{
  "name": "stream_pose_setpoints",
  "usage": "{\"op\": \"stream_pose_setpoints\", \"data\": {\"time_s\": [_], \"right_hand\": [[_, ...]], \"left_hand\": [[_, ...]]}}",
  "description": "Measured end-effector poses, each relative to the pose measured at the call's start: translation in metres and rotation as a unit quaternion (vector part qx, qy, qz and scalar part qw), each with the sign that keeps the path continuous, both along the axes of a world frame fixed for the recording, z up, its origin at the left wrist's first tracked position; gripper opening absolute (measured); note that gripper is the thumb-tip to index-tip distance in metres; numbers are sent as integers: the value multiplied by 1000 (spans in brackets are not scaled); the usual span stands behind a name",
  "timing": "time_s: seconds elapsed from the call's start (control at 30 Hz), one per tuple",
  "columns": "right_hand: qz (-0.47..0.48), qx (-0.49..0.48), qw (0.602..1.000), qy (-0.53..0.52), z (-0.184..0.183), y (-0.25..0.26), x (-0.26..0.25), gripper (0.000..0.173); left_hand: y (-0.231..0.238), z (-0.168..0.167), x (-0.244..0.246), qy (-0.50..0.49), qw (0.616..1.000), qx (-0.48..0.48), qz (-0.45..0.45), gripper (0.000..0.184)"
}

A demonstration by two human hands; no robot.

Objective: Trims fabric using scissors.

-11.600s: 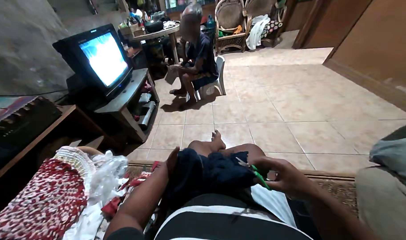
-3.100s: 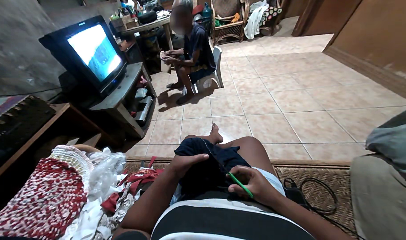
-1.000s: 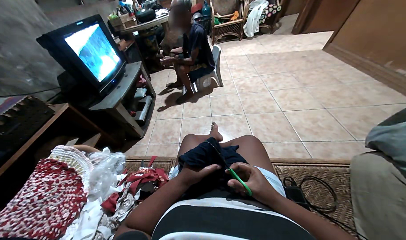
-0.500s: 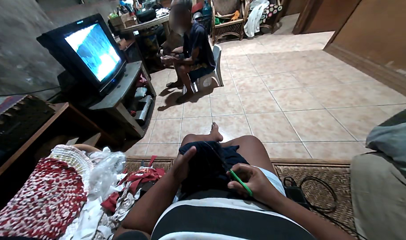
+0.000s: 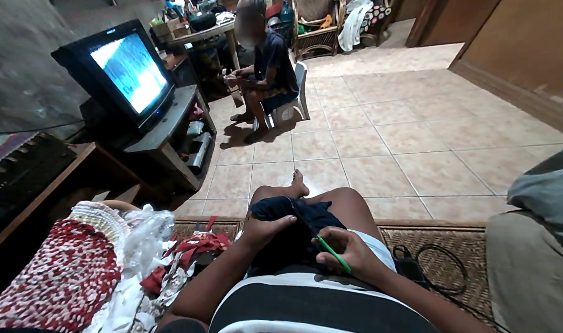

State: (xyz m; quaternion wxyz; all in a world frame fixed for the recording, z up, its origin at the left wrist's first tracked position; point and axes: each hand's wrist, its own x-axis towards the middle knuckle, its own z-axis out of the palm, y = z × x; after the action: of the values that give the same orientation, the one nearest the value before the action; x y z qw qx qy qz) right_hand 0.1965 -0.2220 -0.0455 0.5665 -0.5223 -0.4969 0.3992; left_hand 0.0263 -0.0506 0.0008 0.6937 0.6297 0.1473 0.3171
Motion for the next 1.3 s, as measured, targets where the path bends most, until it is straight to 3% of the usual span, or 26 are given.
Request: {"op": "stream_pose_setpoints", "data": {"time_s": [0.7, 1.3], "right_hand": [[-25, -10, 1000, 4, -1, 0, -3, 37], [-29, -7, 1000, -3, -3, -1, -3, 36]], "left_hand": [[-5, -17, 2, -14, 996, 91, 16, 43], [0, -28, -5, 27, 985, 169, -29, 51]]}}
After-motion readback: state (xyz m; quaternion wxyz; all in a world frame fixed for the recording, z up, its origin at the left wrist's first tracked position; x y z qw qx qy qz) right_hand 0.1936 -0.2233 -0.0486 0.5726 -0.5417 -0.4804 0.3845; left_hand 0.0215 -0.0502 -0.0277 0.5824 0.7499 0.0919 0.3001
